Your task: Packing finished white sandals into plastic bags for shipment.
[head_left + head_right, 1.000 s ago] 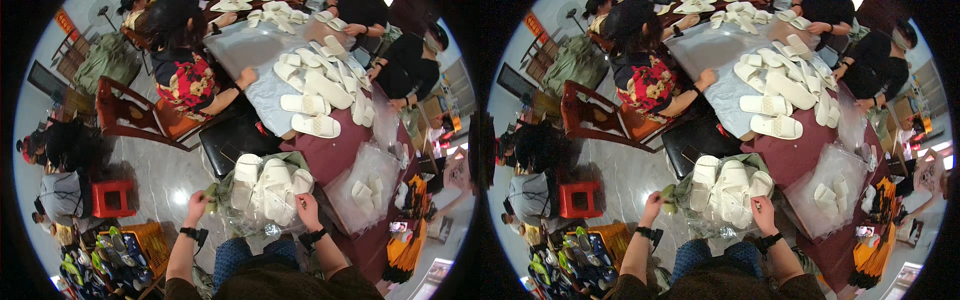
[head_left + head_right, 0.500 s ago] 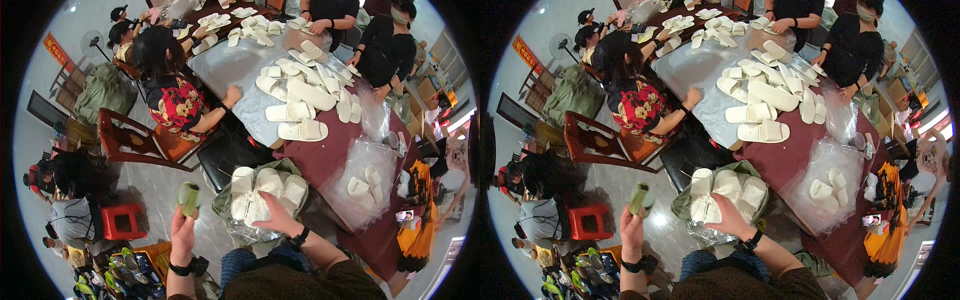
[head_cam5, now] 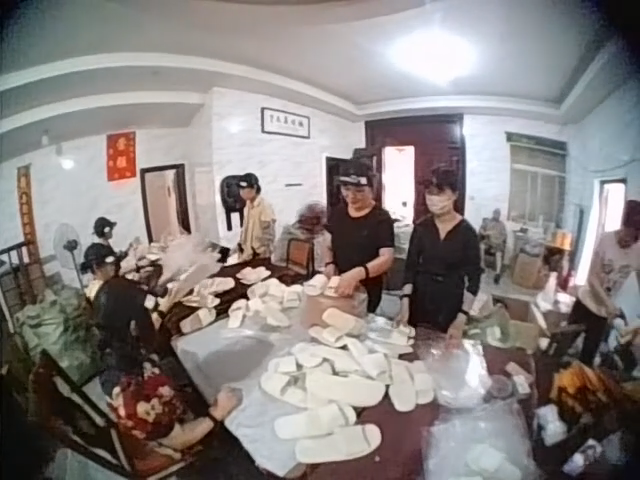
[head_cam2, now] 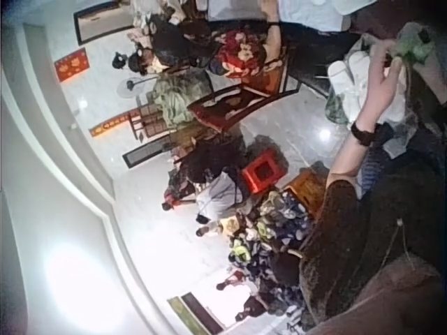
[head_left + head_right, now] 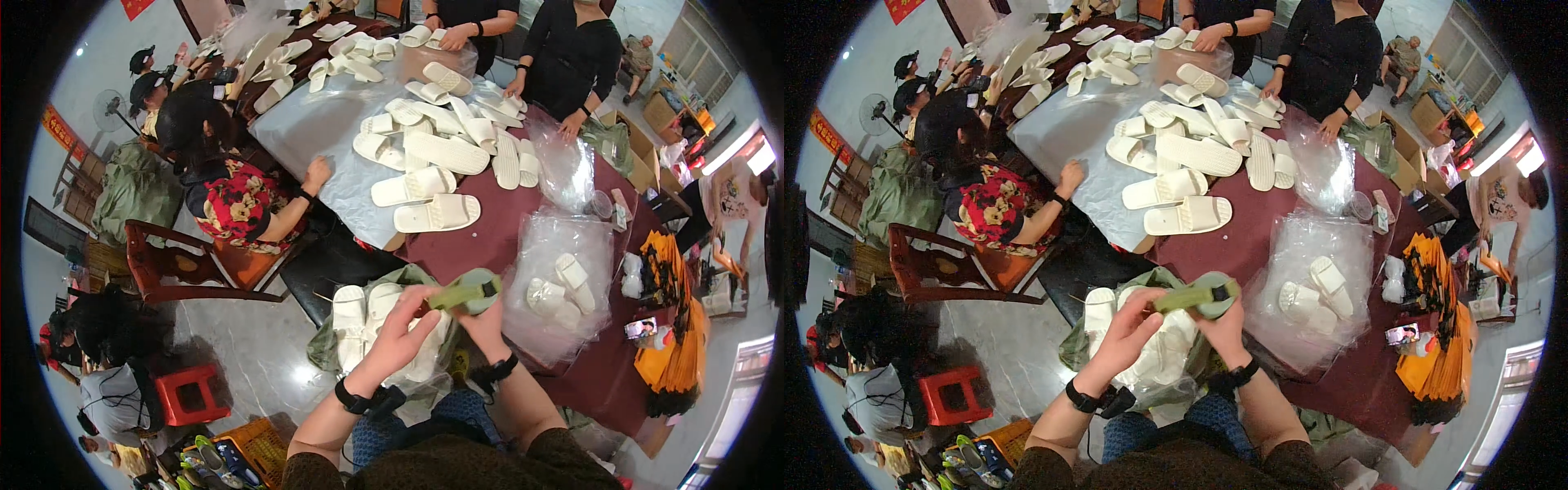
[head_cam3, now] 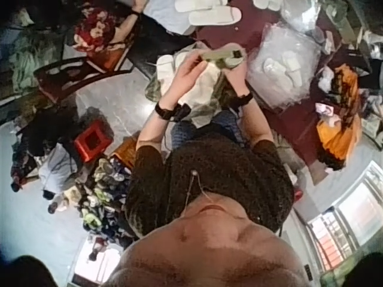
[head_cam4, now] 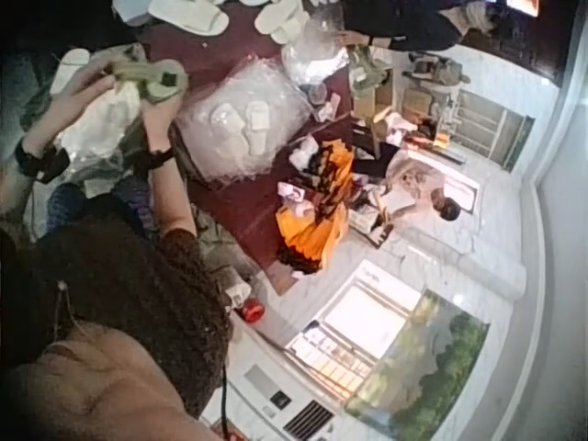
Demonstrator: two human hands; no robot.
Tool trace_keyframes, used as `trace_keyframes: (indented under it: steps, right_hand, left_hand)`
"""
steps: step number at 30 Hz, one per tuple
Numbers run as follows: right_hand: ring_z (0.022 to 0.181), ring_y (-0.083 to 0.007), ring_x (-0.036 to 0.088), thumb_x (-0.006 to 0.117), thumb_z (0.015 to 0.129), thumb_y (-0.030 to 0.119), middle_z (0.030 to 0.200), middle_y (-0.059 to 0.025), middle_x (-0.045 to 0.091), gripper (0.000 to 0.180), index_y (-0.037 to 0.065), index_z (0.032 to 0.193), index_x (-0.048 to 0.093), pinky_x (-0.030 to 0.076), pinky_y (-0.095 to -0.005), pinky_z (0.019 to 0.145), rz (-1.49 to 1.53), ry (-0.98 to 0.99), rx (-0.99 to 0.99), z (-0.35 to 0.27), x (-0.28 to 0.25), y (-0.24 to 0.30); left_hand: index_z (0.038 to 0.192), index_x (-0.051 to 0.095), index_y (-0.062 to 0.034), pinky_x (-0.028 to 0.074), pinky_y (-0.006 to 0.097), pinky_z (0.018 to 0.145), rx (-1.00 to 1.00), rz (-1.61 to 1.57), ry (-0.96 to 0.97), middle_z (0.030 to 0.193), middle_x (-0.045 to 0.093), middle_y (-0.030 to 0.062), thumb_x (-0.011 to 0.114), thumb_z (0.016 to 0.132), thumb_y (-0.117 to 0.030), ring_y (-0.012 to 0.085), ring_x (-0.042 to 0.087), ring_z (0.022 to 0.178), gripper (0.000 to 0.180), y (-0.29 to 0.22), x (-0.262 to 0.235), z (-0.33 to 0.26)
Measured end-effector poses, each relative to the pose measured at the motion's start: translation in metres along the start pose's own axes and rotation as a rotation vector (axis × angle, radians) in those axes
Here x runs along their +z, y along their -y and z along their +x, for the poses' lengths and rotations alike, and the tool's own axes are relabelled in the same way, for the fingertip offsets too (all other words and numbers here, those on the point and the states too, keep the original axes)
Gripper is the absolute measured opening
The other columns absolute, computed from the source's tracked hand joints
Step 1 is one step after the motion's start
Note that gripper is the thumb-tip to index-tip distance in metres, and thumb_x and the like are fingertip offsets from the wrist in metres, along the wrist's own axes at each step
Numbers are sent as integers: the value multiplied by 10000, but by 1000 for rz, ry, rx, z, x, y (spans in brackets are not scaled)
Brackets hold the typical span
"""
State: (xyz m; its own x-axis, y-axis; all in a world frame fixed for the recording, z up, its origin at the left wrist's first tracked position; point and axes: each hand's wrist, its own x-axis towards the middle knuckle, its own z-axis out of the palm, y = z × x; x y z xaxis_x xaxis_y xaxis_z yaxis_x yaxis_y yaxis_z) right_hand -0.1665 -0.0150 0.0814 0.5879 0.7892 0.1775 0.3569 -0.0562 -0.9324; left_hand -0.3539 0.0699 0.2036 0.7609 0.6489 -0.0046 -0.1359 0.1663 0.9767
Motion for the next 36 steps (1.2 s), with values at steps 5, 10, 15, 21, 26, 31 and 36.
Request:
trace_keyframes:
  steps: [5,10,15,21,26,31,36]
  right_hand:
    - [1062,-250,567,757,640,12,1151,-147,574,624,-7,1193,468,451,-362,946,54,-215,-30,67,-35,-77]
    - [1098,-292,554,764,613,21,1185,-188,558,793,-23,1302,375,436,-376,970,-77,-247,35,113,-28,-124]
    - [1168,-336,518,807,642,92,1278,-234,510,897,-37,1379,314,404,-396,1016,-84,-217,100,124,-11,-135]
    - [1263,-277,421,821,706,111,1376,-197,411,950,-28,1433,225,322,-361,1081,25,-255,88,131,-19,-175]
    - [1199,-236,486,802,718,0,1345,-168,459,843,-29,1388,291,400,-358,1027,369,-153,61,117,6,-157]
    - [1042,-308,571,714,812,120,1102,-148,624,305,-10,1068,610,453,-390,916,-340,142,29,45,71,-108]
    - [969,-369,590,611,897,238,992,-153,659,213,49,981,662,477,-426,834,-377,576,-262,91,162,-98]
  left_hand:
    - [1299,531,-54,496,311,848,-103,367,-171,1203,573,101,654,903,-157,178,602,954,428,53,-7,-4]
    - [1254,579,-37,512,314,822,-544,431,-211,1098,666,133,688,884,-231,201,652,962,432,133,-47,-94]
    - [1237,591,-24,518,336,812,-891,451,-346,1076,675,161,703,861,-320,230,658,989,491,167,-73,-187]
    - [1226,584,-11,517,362,816,-965,448,-474,1026,689,178,707,846,-354,262,662,953,526,207,-107,-237]
    - [1337,471,-17,471,428,921,-1001,911,-796,1226,577,264,736,797,-392,357,560,1147,709,251,-131,-271]
    - [1440,314,0,395,461,1032,-1057,796,-1180,1412,393,308,736,770,-473,419,443,1270,923,291,-150,-288]
    - [1490,173,34,344,432,1088,-890,465,-1232,1430,393,295,735,738,-579,381,400,1337,1121,305,-170,-243]
